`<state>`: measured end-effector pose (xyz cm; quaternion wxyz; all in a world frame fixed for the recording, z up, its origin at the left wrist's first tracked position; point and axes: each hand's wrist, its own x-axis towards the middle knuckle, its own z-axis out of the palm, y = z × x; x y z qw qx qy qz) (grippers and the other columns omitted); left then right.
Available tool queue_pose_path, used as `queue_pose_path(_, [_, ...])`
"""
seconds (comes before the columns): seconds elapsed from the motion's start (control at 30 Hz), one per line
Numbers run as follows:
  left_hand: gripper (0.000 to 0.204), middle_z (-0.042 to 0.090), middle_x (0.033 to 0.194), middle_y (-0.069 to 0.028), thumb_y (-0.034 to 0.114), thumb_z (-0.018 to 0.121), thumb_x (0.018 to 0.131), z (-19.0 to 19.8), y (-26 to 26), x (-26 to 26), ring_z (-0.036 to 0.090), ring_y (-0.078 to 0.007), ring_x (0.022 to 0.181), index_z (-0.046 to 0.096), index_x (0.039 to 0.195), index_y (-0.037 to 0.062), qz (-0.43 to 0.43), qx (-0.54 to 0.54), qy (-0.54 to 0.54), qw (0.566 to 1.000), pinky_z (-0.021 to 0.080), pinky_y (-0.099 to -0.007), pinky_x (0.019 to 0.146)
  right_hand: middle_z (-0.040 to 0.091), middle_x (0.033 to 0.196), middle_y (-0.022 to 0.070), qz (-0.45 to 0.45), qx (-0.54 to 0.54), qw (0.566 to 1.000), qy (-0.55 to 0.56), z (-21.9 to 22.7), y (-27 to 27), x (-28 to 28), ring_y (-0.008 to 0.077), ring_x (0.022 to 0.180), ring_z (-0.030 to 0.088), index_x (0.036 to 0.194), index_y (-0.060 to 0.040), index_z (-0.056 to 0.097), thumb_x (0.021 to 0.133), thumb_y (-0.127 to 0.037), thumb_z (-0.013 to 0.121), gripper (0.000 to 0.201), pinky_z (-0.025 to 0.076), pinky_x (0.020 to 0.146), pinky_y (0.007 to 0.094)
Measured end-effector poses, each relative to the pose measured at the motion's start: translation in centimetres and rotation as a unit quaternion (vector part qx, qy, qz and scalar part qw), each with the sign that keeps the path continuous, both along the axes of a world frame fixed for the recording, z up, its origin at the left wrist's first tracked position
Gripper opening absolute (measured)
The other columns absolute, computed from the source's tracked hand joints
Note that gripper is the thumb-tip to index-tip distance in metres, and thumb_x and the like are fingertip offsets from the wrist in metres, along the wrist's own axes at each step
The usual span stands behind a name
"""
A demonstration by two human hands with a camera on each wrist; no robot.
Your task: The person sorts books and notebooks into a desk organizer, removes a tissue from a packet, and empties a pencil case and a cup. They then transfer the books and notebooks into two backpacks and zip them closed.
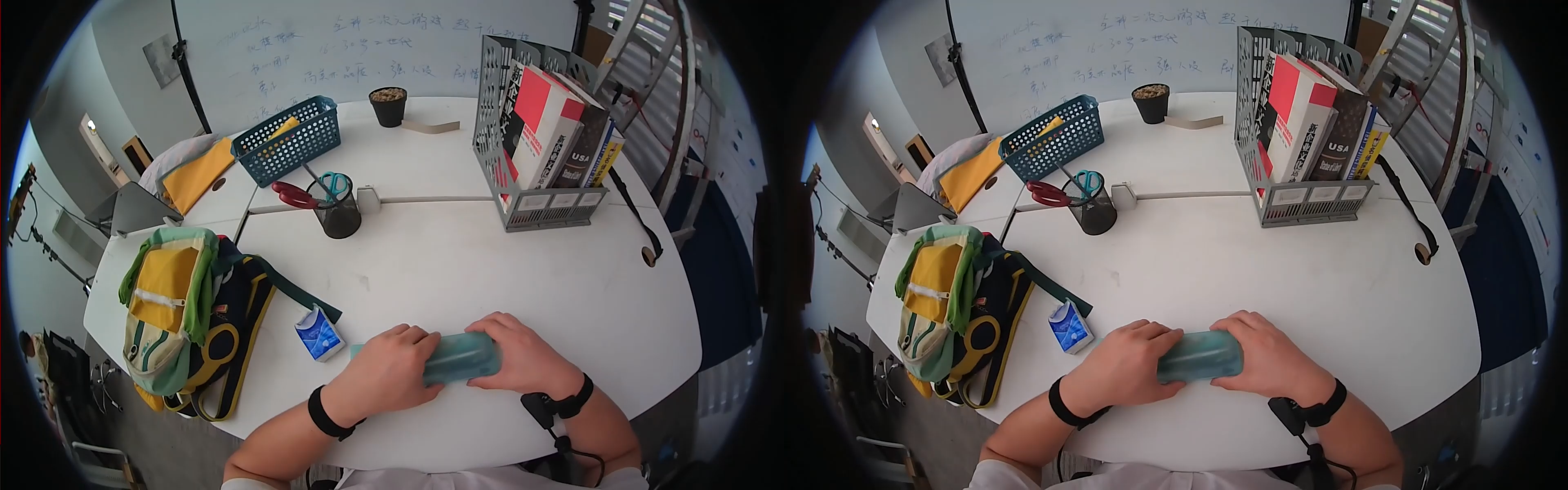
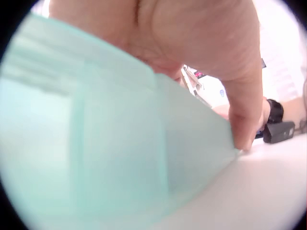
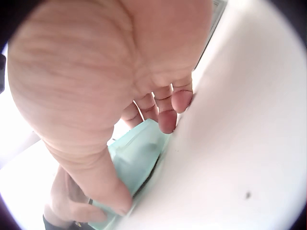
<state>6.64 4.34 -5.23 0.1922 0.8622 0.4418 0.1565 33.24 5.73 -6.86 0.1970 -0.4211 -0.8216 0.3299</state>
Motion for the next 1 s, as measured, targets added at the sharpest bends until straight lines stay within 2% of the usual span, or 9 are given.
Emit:
queue_pose_path(0.27, [0.056, 0.077, 0.104, -0.0204, 0.026, 0.085, 0.074, 0.9, -0.1, -0.6, 0.075, -0.0393, 0.092, 0.072, 0.118, -0.0049, -0.038, -0.026, -0.028, 0.999, 0.061, -0.0433, 0.087, 0.064, 0.123, 0.0126, 0.005, -0.005, 1.000, -0.002, -0.1, -0.1, -0.2, 0.0346, 0.119, 0.063, 0.131, -0.0067, 0.060, 0.071, -0.024, 0.096, 0.072, 0.052, 0.104, 0.0440])
queue_pose_path(0.37, [0.056, 0.077, 0.105, -0.0201, 0.026, 0.085, 0.074, 0.7, -0.5, -0.2, 0.075, -0.0387, 0.091, 0.071, 0.120, -0.0043, -0.030, -0.039, -0.012, 0.999, 0.062, -0.0429, 0.085, 0.064, 0.122, 0.0118, -0.006, -0.015, 1.000, -0.012, 0.4, -0.2, -0.3, 0.0344, 0.117, 0.064, 0.129, -0.0072, 0.061, 0.070, -0.024, 0.097, 0.072, 0.053, 0.102, 0.0441])
queue_pose_path(0.43, [0.057, 0.076, 0.108, -0.0201, 0.026, 0.086, 0.075, 0.3, -0.8, 0.2, 0.075, -0.0380, 0.091, 0.069, 0.121, -0.0035, -0.025, 0.010, 0.009, 1.000, 0.062, -0.0418, 0.083, 0.064, 0.121, 0.0114, -0.012, -0.033, 0.999, -0.019, 0.5, -0.2, -0.3, 0.0343, 0.116, 0.064, 0.129, -0.0075, 0.061, 0.069, -0.024, 0.098, 0.072, 0.054, 0.101, 0.0443])
queue_pose_path(0.5, [0.059, 0.076, 0.109, -0.0203, 0.027, 0.086, 0.076, 0.1, -0.7, 0.1, 0.076, -0.0376, 0.092, 0.069, 0.123, -0.0037, -0.031, 0.023, 0.013, 0.999, 0.062, -0.0412, 0.083, 0.063, 0.123, 0.0105, -0.012, -0.021, 0.999, -0.028, 0.2, -0.3, -0.3, 0.0306, 0.109, 0.067, 0.130, -0.0082, 0.062, 0.068, -0.025, 0.099, 0.074, 0.057, 0.094, 0.0407])
queue_pose_path(0.6, [0.062, 0.076, 0.111, -0.0210, 0.029, 0.087, 0.078, 0.4, -1.0, 0.3, 0.076, -0.0373, 0.094, 0.068, 0.126, -0.0049, -0.034, 0.020, 0.037, 0.999, 0.063, -0.0406, 0.083, 0.063, 0.121, 0.0111, -0.013, -0.064, 0.998, -0.010, 0.7, -0.2, -0.3, 0.0346, 0.113, 0.066, 0.127, -0.0082, 0.061, 0.068, -0.025, 0.099, 0.072, 0.055, 0.098, 0.0444])
queue_pose_path(0.7, [0.064, 0.076, 0.113, -0.0222, 0.029, 0.086, 0.080, 0.3, -0.8, 0.1, 0.076, -0.0377, 0.095, 0.067, 0.129, -0.0065, -0.041, 0.018, 0.049, 0.998, 0.063, -0.0412, 0.084, 0.063, 0.122, 0.0101, -0.005, -0.041, 0.999, -0.012, 0.1, -0.2, -0.2, 0.0314, 0.112, 0.067, 0.130, -0.0083, 0.061, 0.068, -0.024, 0.099, 0.074, 0.056, 0.096, 0.0415])
queue_pose_path(0.87, [0.063, 0.075, 0.114, -0.0251, 0.027, 0.084, 0.083, 0.8, -0.6, -0.4, 0.076, -0.0386, 0.094, 0.065, 0.131, -0.0087, -0.051, 0.058, 0.034, 0.996, 0.063, -0.0423, 0.085, 0.064, 0.125, 0.0109, -0.020, -0.037, 0.999, -0.005, -0.4, -0.6, -0.5, 0.0331, 0.115, 0.066, 0.133, -0.0095, 0.058, 0.068, -0.023, 0.100, 0.078, 0.054, 0.098, 0.0423])
queue_pose_path(0.93, [0.060, 0.077, 0.109, -0.0250, 0.024, 0.082, 0.085, 2.9, -0.2, -0.3, 0.076, -0.0400, 0.092, 0.065, 0.134, -0.0068, -0.019, -0.101, 0.039, 0.994, 0.063, -0.0418, 0.084, 0.064, 0.127, 0.0112, -0.006, -0.021, 1.000, 0.007, -0.9, -0.5, -0.4, 0.0332, 0.115, 0.066, 0.133, -0.0102, 0.057, 0.068, -0.022, 0.100, 0.080, 0.054, 0.099, 0.0422])
queue_pose_path(1.0, [0.057, 0.078, 0.106, -0.0237, 0.023, 0.083, 0.086, 2.5, -0.2, -0.9, 0.077, -0.0393, 0.090, 0.066, 0.134, -0.0044, -0.031, -0.089, -0.010, 0.996, 0.063, -0.0420, 0.082, 0.064, 0.126, 0.0117, 0.004, 0.017, 1.000, 0.003, -1.2, -0.6, -0.3, 0.0324, 0.112, 0.066, 0.152, -0.0102, 0.047, 0.068, -0.021, 0.101, 0.100, 0.054, 0.100, 0.0412])
